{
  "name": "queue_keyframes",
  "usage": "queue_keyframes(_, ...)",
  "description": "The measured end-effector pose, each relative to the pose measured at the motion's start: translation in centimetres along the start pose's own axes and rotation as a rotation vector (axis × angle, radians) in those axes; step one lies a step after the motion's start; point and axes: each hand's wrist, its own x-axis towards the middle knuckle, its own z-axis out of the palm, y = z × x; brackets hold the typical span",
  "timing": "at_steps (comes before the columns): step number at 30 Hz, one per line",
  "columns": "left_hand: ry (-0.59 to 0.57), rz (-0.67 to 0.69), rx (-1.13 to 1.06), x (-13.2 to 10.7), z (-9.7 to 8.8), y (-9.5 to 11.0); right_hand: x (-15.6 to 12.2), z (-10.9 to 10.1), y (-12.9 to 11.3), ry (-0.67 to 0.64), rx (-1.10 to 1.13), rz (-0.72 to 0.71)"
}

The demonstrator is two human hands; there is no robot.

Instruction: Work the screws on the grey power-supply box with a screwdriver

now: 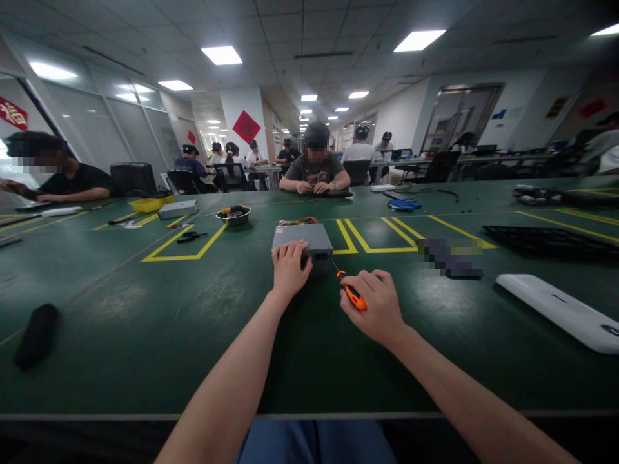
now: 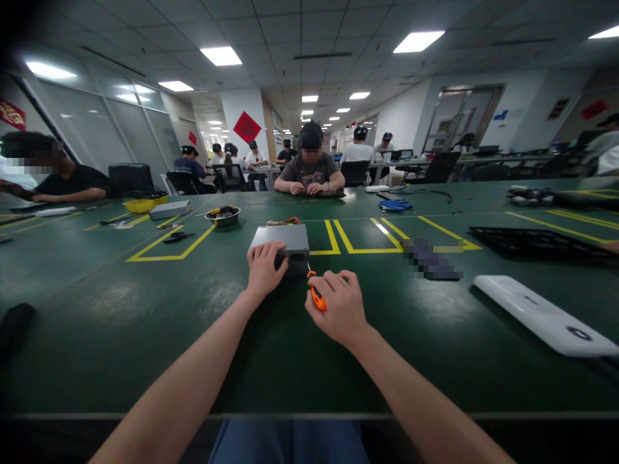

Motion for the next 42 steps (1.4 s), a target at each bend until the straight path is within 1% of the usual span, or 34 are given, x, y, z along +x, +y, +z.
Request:
queue_keyframes(6, 0.005, 0.0, 0.003, 0.0, -0.02, 0.0, 0.1, -0.19, -0.22, -0.036, 0.047, 0.072)
queue_keyframes(9, 0.015, 0.006, 0.002, -0.02, 0.04, -0.05, 0.06, -0.1, -0.32, -0.013, 0.058, 0.101)
queue_keyframes(14, 0.013, 0.006, 0.004, -0.03, 0.06, -0.04, -0.09, 0.06, -0.37, -0.018, 0.011, 0.041)
queue_keyframes(22, 0.009, 0.005, 0.014, -0.01, 0.03, -0.03, -0.11, -0.15, -0.52, -0.057, -0.002, 0.051)
queue_keyframes(29, 0.004, 0.005, 0.007, 0.0, 0.08, -0.11, -0.09, -0.13, -0.57, -0.044, 0.022, 0.154)
queue_keyframes(31, 0.004, 0.003, 0.009, 0.01, 0.09, -0.11, -0.15, -0.05, -0.54, -0.039, 0.021, 0.138)
queue_keyframes(36, 0.011, 0.009, 0.009, 0.0, 0.03, -0.07, -0.22, -0.05, -0.41, -0.081, -0.007, 0.051)
queue_keyframes(42, 0.006, 0.007, 0.008, -0.02, -0.09, -0.02, -0.04, -0.34, -0.62, -0.088, 0.02, 0.074)
